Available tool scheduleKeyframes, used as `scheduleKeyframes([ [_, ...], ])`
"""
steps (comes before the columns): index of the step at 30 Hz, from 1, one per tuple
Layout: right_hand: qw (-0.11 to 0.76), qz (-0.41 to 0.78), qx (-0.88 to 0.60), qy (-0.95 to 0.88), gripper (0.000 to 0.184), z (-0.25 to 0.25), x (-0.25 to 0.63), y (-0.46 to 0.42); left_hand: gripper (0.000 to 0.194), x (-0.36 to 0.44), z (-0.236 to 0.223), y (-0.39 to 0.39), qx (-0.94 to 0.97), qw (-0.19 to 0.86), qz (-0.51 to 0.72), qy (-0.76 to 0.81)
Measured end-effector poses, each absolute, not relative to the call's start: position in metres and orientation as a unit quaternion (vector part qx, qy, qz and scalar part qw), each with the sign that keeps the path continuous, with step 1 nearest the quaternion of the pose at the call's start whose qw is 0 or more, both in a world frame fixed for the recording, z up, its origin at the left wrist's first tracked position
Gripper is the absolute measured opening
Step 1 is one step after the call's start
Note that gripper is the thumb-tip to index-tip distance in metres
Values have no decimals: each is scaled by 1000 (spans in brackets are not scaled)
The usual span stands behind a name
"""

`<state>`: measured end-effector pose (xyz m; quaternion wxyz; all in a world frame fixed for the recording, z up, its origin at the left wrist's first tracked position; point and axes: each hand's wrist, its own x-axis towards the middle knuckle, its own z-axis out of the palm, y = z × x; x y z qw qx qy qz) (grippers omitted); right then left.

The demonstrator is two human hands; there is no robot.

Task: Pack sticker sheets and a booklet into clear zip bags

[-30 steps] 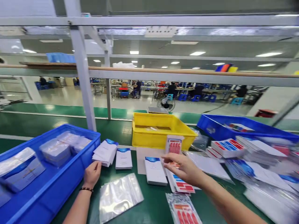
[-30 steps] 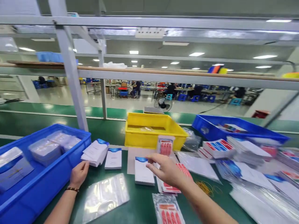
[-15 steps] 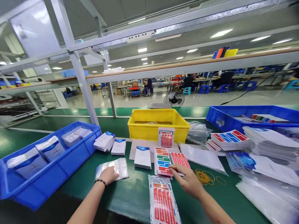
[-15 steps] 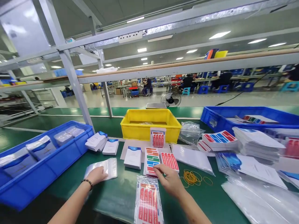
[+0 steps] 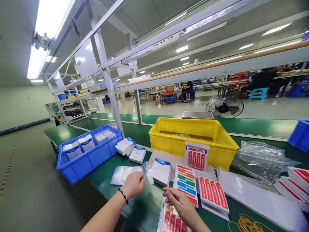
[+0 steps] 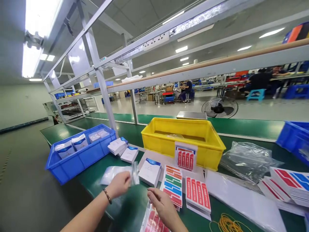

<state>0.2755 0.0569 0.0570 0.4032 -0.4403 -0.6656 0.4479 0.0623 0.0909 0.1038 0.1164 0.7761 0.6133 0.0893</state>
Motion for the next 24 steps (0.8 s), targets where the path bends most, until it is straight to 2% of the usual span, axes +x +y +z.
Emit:
scheduleKeyframes([
  [3, 384, 506, -489, -599, 50, 47, 260, 60, 18, 99, 97, 70, 803, 168, 109, 561],
  [6, 391, 394, -543, -630, 41, 39, 260, 62, 16, 119, 87, 62, 806, 235, 131, 527],
  [10, 360, 223, -570, -704, 36, 24, 266, 62, 28, 125, 76, 77, 757, 347, 180, 524],
  [12, 341, 177, -551, -740, 37, 16, 266, 62, 33, 126, 72, 91, 715, 415, 191, 529],
  [15, 328, 138, -533, -768, 39, 12, 263, 64, 30, 127, 66, 108, 655, 503, 191, 531],
  [18, 304, 158, -556, -758, 39, 27, 260, 67, 21, 129, 61, 118, 624, 545, 205, 521],
  [24, 288, 270, -596, -700, 12, 62, 263, 80, 22, 134, 52, 127, 651, 547, 244, 467],
])
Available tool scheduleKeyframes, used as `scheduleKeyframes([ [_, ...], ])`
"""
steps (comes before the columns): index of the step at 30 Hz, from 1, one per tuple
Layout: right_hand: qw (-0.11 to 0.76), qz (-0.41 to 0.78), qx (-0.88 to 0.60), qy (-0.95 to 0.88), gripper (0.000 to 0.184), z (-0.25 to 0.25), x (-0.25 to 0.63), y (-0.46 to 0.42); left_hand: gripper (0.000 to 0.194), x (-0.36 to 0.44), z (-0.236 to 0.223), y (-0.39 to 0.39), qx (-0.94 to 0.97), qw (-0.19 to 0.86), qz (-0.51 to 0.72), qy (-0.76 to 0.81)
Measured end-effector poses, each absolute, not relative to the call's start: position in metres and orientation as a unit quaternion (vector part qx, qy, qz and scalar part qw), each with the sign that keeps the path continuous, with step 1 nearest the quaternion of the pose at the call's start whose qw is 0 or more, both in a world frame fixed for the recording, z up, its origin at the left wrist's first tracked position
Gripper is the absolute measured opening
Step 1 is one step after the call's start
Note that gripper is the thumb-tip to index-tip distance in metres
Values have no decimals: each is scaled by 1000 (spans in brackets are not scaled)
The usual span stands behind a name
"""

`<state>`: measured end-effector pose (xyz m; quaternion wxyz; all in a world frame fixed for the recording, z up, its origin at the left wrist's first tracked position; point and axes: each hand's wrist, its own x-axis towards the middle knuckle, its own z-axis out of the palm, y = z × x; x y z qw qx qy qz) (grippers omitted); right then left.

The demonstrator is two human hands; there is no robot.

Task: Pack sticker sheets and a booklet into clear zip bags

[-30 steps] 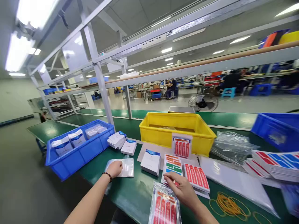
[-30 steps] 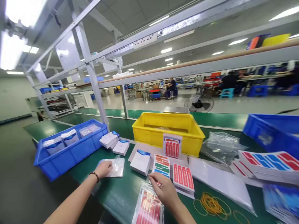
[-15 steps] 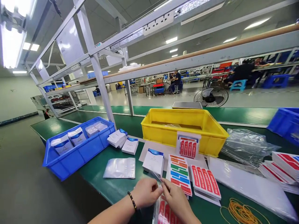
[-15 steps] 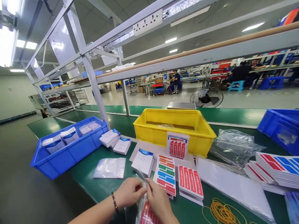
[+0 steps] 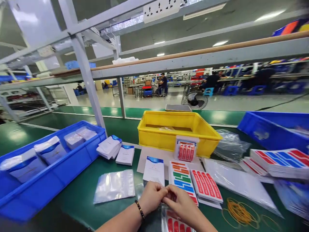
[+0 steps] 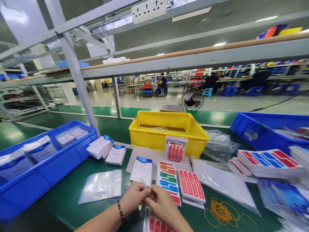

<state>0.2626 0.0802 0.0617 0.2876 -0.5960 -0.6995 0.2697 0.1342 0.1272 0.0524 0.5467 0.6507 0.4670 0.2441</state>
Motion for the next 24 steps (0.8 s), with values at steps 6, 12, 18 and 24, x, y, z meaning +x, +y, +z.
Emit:
scheduleKeyframes([
  [6, 279, 252, -611, -697, 28, 47, 270, 85, 31, 137, 44, 134, 680, 560, 220, 418],
  [12, 248, 163, -681, -669, 27, 42, 268, 81, 28, 132, 46, 131, 702, 543, 201, 414],
  [18, 280, 108, -654, -694, 25, 52, 271, 71, 27, 132, 45, 135, 670, 553, 216, 446],
  [24, 238, 76, -574, -780, 25, 48, 267, 67, 29, 120, 57, 138, 669, 534, 266, 442],
])
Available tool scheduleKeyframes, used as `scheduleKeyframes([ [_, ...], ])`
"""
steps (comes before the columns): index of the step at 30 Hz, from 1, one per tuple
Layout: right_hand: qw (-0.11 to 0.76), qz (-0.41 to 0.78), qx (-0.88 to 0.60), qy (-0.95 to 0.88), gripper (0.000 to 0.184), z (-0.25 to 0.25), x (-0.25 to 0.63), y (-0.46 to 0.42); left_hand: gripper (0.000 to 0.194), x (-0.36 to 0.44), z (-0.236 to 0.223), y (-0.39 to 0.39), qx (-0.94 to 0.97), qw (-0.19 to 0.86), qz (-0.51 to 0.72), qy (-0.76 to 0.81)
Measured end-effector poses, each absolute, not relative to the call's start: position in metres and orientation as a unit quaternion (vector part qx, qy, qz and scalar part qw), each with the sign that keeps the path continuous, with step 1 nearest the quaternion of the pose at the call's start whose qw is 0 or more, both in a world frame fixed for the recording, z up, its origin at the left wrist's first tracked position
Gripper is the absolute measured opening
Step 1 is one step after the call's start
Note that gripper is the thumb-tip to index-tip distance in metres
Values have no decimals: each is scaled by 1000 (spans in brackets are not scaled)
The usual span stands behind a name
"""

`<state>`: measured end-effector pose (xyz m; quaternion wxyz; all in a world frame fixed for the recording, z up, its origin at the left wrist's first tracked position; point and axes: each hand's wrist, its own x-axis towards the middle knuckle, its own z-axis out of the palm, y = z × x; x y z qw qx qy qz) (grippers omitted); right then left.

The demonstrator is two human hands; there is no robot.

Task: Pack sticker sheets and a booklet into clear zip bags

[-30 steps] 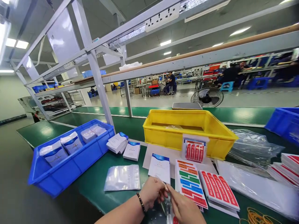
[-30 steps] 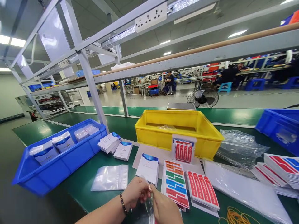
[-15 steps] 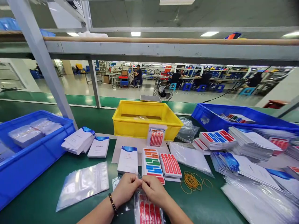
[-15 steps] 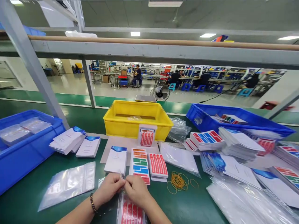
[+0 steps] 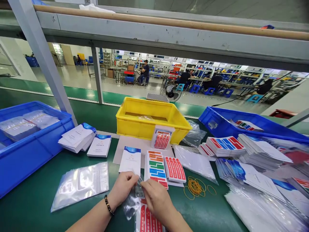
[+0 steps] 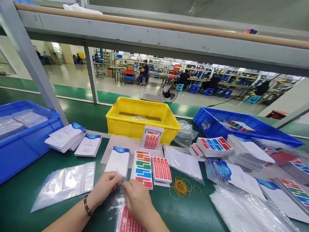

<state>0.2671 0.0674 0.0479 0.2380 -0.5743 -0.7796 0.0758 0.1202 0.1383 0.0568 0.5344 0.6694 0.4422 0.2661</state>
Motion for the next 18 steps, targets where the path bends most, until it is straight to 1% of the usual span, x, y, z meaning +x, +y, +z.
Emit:
scheduleKeyframes([
  [1, 248, 94, -572, -776, 27, 48, 269, 68, 25, 117, 60, 138, 692, 509, 288, 422],
  [3, 274, 168, -562, -762, 24, 52, 274, 70, 17, 111, 67, 137, 773, 434, 311, 342],
  [5, 275, 255, -551, -745, 20, 61, 282, 68, 17, 106, 71, 138, 854, 364, 272, 254],
  [6, 261, 295, -551, -736, 18, 66, 287, 65, 13, 105, 73, 138, 878, 345, 236, 231],
  [7, 240, 328, -554, -727, 17, 72, 291, 62, 8, 104, 74, 139, 889, 341, 201, 231],
  [8, 218, 355, -557, -719, 17, 77, 296, 59, 9, 103, 75, 140, 890, 343, 173, 244],
  [10, 183, 378, -554, -718, 21, 88, 304, 53, 14, 103, 77, 140, 877, 370, 133, 275],
  [11, 178, 374, -548, -727, 22, 92, 306, 51, 15, 103, 78, 140, 867, 392, 119, 284],
  [13, 196, 326, -541, -751, 24, 97, 306, 54, 15, 104, 78, 139, 846, 440, 96, 285],
  [16, 240, 188, -558, -772, 25, 93, 293, 74, 16, 107, 74, 134, 828, 492, 70, 258],
  [18, 238, 94, -560, -788, 17, 83, 280, 94, 16, 109, 68, 130, 816, 523, 53, 240],
])
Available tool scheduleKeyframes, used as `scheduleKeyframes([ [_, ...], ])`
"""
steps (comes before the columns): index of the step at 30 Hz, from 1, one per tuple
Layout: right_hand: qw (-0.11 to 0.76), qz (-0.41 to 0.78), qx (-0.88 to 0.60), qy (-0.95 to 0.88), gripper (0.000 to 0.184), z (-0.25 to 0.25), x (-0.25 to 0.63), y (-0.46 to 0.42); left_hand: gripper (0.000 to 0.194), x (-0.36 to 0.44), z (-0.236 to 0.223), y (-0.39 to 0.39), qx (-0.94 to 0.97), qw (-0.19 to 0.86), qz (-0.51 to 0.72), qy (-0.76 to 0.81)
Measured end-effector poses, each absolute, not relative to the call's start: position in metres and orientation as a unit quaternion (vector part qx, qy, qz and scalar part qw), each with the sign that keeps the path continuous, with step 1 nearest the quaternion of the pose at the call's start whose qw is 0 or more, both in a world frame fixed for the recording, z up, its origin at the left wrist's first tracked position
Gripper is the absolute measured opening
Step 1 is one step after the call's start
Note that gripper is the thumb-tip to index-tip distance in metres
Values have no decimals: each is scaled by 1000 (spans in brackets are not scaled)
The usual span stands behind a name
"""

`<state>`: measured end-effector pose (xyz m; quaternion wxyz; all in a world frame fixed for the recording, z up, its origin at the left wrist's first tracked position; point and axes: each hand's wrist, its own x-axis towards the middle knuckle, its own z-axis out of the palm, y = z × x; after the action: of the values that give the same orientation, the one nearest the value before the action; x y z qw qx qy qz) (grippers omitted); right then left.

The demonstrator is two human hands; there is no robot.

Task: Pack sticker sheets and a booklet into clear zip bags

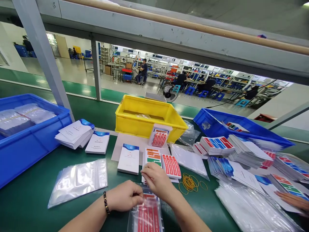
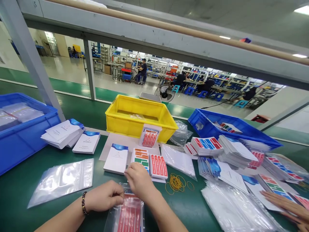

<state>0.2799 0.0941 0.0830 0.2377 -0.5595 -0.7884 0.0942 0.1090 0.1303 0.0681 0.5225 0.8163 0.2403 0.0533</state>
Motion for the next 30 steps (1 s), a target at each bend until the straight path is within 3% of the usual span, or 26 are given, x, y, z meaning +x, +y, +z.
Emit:
scheduleKeyframes([
  [2, 207, 31, -553, -806, 21, 71, 266, 113, 15, 111, 61, 128, 805, 546, 42, 230],
  [5, 158, -7, -556, -816, 51, 57, 253, 131, 15, 113, 54, 126, 788, 570, 43, 230],
  [6, 150, -10, -557, -817, 50, 54, 250, 134, 15, 113, 52, 125, 782, 577, 47, 231],
  [11, 174, -10, -538, -825, 12, 52, 258, 133, 21, 114, 49, 126, 741, 625, 85, 232],
  [13, 198, -18, -533, -822, 12, 55, 268, 129, 34, 116, 48, 127, 714, 651, 110, 235],
  [15, 235, -37, -528, -815, 19, 60, 278, 122, 59, 118, 46, 130, 680, 679, 137, 240],
  [17, 284, -58, -506, -812, 24, 68, 287, 110, 87, 119, 45, 132, 584, 754, 167, 248],
  [19, 311, -55, -466, -826, 23, 80, 294, 94, 96, 121, 46, 134, 430, 848, 184, 249],
  [22, 293, 40, -420, -858, 21, 95, 304, 75, 63, 121, 48, 134, 263, 913, 193, 246],
  [25, 304, 94, -514, -796, 29, 95, 321, 79, 29, 121, 49, 132, 238, 916, 199, 254],
  [27, 290, 48, -646, -705, 25, 85, 336, 95, 29, 121, 49, 131, 250, 919, 180, 244],
  [30, 256, 24, -714, -651, 22, 66, 354, 122, 37, 120, 49, 130, 292, 917, 159, 220],
])
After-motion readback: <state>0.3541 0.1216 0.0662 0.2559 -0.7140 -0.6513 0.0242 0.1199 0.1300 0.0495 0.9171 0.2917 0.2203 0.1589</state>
